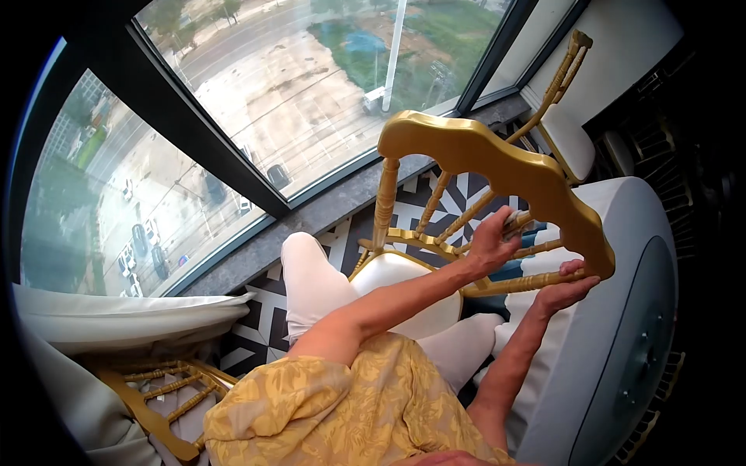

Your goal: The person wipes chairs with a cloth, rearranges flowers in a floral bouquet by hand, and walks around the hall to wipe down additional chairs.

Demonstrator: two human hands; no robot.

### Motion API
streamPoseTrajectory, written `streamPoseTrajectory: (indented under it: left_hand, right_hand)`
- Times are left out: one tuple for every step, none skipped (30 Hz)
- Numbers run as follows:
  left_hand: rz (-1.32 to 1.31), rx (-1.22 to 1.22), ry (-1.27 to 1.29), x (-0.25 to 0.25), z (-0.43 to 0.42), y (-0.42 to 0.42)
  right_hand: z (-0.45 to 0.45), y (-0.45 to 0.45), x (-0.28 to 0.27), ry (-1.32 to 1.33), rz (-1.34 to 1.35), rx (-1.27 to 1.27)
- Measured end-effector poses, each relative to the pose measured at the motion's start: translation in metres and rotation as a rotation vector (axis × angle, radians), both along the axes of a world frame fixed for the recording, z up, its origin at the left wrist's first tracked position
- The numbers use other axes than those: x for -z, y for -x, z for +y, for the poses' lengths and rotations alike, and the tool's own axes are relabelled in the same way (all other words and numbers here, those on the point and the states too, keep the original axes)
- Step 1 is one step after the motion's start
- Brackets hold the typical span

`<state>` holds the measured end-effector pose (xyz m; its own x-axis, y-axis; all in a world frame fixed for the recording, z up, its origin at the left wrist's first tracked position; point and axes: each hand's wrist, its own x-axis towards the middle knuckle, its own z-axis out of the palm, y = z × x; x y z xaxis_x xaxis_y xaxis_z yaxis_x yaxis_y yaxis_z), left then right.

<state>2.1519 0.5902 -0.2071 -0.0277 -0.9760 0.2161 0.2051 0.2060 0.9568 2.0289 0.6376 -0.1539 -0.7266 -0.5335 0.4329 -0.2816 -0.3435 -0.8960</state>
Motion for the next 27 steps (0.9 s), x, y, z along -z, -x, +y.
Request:
streamPoseTrajectory:
  left_hand:
    - [0.041,-0.042,0.027,-0.02,-0.004,0.005]
    - [0.081,-0.097,0.047,-0.029,-0.005,0.006]
    - [-0.108,-0.194,0.236,-0.016,-0.002,0.003]
    - [-0.108,-0.194,0.236,0.004,0.003,0.001]
    - [-0.233,-0.103,0.161,0.029,0.005,-0.003]
    - [-0.359,-0.02,0.092,0.047,0.003,-0.009]
    - [-0.348,0.003,0.087,0.058,0.009,-0.013]
    - [-0.344,0.018,0.086,0.069,0.012,-0.019]
    - [-0.349,0.009,0.088,0.09,0.016,-0.025]
    - [-0.379,0.049,0.1,0.114,0.02,-0.03]
    - [-0.409,0.093,0.111,0.129,0.022,-0.036]
    - [-0.414,0.09,0.108,0.132,0.023,-0.044]
    - [-0.262,0.154,0.072,0.137,0.025,-0.053]
    - [-0.11,0.214,0.037,0.14,0.028,-0.061]
    - [-0.071,0.237,-0.032,0.144,0.03,-0.067]
    - [-0.072,0.226,-0.038,0.13,0.034,-0.076]
    - [-0.1,0.253,-0.123,0.116,0.04,-0.082]
    - [-0.12,0.28,-0.214,0.107,0.047,-0.09]
    - [-0.05,0.303,-0.174,0.108,0.055,-0.098]
    - [-0.036,0.294,-0.201,0.111,0.066,-0.106]
    - [0.194,0.262,-0.299,0.105,0.077,-0.118]
    - [0.424,0.226,-0.385,0.097,0.087,-0.131]
    - [0.516,0.131,-0.534,0.088,0.092,-0.149]
    - [0.604,0.036,-0.677,0.083,0.095,-0.17]
    - [0.65,-0.065,-0.765,0.09,0.099,-0.19]
    - [0.695,-0.169,-0.854,0.101,0.101,-0.207]
    - [0.705,-0.285,-0.862,0.109,0.102,-0.219]
  right_hand:
    - [0.001,-0.001,-0.001,0.0,0.0,0.0]
    - [0.003,-0.001,-0.003,0.005,-0.012,-0.005]
    - [0.0,-0.003,-0.002,0.012,-0.024,-0.019]
    - [0.004,-0.001,-0.001,0.012,-0.024,-0.019]
    - [0.006,0.002,0.001,0.007,-0.026,-0.02]
    - [-0.001,0.001,0.001,0.01,-0.03,-0.027]
    - [0.0,0.001,0.001,0.003,0.014,-0.01]
    - [0.0,0.001,0.002,0.003,-0.006,-0.005]
    - [0.0,0.0,0.002,0.001,-0.01,0.0]
    - [0.0,0.0,0.002,-0.003,-0.011,0.003]
    - [-0.001,0.003,0.003,0.009,-0.009,-0.015]
    - [0.0,0.003,0.003,0.002,0.006,-0.019]
    - [0.001,0.0,0.001,-0.008,0.007,-0.003]
    - [0.001,-0.003,0.0,-0.018,0.008,0.011]
    - [0.001,-0.001,0.001,-0.021,-0.007,0.008]
    - [0.001,0.0,0.002,-0.024,-0.02,0.002]
    - [0.0,-0.001,0.001,-0.012,-0.018,0.002]
    - [0.0,-0.004,-0.001,-0.016,0.025,0.01]
    - [0.0,-0.005,-0.001,-0.002,0.024,-0.002]
    - [-0.001,-0.003,0.0,0.005,0.026,-0.013]
    - [0.002,-0.004,0.002,-0.027,0.04,-0.021]
    - [0.002,-0.006,0.001,-0.031,0.056,-0.006]
    - [-0.002,-0.008,-0.001,-0.017,0.066,0.008]
    - [-0.004,-0.004,0.001,-0.017,0.073,0.002]
    - [-0.003,0.004,0.003,-0.014,0.05,-0.019]
    - [-0.003,0.007,0.006,-0.013,0.025,-0.042]
    - [-0.004,-0.001,0.002,-0.017,0.047,-0.028]
